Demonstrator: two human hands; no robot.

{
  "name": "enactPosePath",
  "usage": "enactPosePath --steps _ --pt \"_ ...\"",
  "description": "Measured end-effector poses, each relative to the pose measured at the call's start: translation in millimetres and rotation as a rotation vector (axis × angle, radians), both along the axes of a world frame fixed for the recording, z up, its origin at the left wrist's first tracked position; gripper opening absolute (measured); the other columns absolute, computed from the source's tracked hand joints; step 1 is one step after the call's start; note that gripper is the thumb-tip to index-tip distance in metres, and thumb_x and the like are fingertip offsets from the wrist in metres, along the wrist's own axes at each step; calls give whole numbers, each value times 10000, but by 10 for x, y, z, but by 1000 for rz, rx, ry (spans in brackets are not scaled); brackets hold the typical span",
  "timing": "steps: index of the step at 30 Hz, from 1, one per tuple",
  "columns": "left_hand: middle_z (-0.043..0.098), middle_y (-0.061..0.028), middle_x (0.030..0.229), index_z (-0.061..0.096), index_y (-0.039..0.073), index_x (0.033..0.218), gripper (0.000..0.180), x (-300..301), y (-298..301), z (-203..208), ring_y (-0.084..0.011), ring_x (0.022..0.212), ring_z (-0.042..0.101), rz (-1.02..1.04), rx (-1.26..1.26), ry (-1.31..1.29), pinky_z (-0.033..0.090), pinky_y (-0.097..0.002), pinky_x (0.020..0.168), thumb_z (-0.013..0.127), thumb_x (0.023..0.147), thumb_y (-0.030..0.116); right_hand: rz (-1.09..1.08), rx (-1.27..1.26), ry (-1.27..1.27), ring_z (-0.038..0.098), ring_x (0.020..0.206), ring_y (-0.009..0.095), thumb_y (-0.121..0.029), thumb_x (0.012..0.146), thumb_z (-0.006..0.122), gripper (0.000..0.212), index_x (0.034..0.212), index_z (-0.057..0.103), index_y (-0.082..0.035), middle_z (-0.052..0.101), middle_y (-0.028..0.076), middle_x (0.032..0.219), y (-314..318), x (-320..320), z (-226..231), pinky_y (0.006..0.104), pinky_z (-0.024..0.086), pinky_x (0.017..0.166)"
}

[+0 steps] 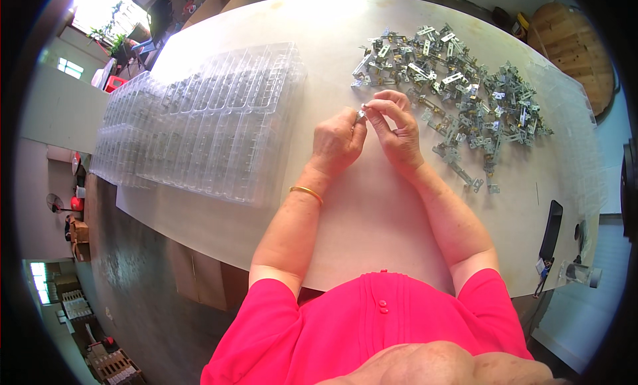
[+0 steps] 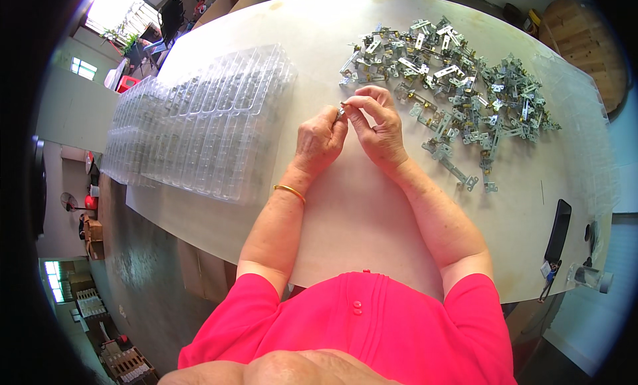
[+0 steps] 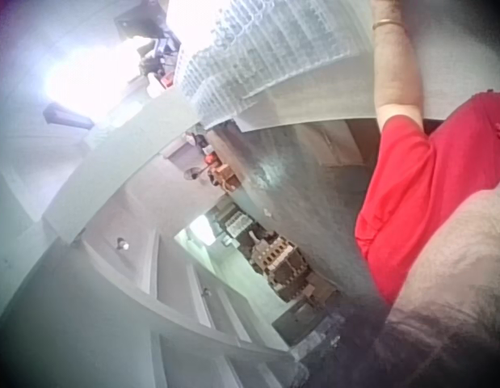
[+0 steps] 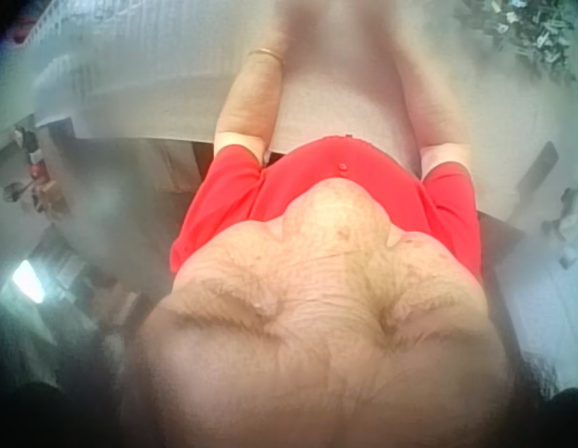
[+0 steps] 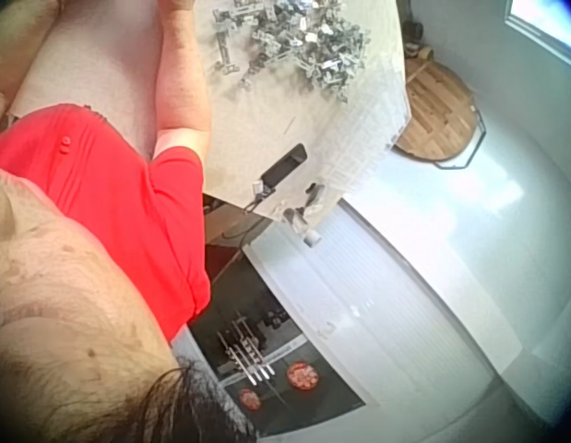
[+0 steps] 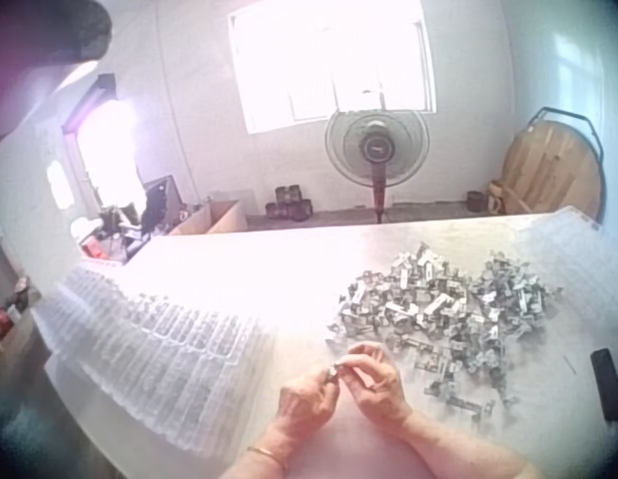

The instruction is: Assembling small metal hinge components and placing them into organized plastic trays.

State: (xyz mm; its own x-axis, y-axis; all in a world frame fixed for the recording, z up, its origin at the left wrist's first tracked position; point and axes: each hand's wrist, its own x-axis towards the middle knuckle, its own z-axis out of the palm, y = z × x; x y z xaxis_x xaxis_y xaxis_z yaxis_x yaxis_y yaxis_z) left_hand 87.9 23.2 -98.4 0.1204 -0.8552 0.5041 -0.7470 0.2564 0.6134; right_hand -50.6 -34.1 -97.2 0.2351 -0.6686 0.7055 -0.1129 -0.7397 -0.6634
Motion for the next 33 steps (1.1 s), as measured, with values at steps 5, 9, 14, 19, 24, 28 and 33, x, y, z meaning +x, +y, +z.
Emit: enactPosePath --steps 5,9,14,19,24,28,33 --pt "583 -165 668 554 33 844 183 1 25 -11 -307 563 593 -32 -10 -40 461 -422 549 564 947 183 153 373 -361 587 799 88 -89 935 668 108 1041 685 -99 624 4 907 6 41 -42 225 494 768" --pt "469 43 607 583 32 866 192 54 27 21 -95 514 437 -65 105 487 373 -289 482 498 966 172 215 748 -320 540 697 40 -154 959 656 99 1040 695 -110 596 -46 759 -33 -62 -55 203 461 609" --pt "340 81 584 586 50 870 223 140 25 52 -41 493 325 -286 377 1186 304 -223 476 455 991 185 150 707 -151 499 633 31 -161 968 645 119 1036 699 -81 557 -51 690 38 -13 -43 202 418 545" --pt "345 77 577 587 50 867 237 166 21 36 -44 490 331 -288 375 1200 307 -224 474 444 990 193 146 614 -133 482 619 34 -140 960 652 119 1042 696 -65 553 -50 682 66 17 -14 204 415 553" --pt "350 83 583 589 54 856 225 160 14 32 -29 493 327 -283 414 1134 310 -217 477 461 988 185 138 598 -115 457 623 33 -118 953 656 96 1022 693 -63 563 -44 694 58 -5 -42 208 397 547" --pt "415 83 600 588 52 830 220 155 8 7 -49 512 358 -213 349 897 321 -225 489 481 977 174 81 556 -55 445 625 36 -118 946 666 86 1005 693 -62 562 -38 686 49 -19 -58 215 389 543" --pt "500 -10 620 592 22 825 193 116 30 12 -114 574 426 -87 189 337 378 -301 520 521 947 153 185 597 -60 549 661 65 -54 983 552 155 1093 660 -67 623 7 766 77 -28 -3 223 463 576"
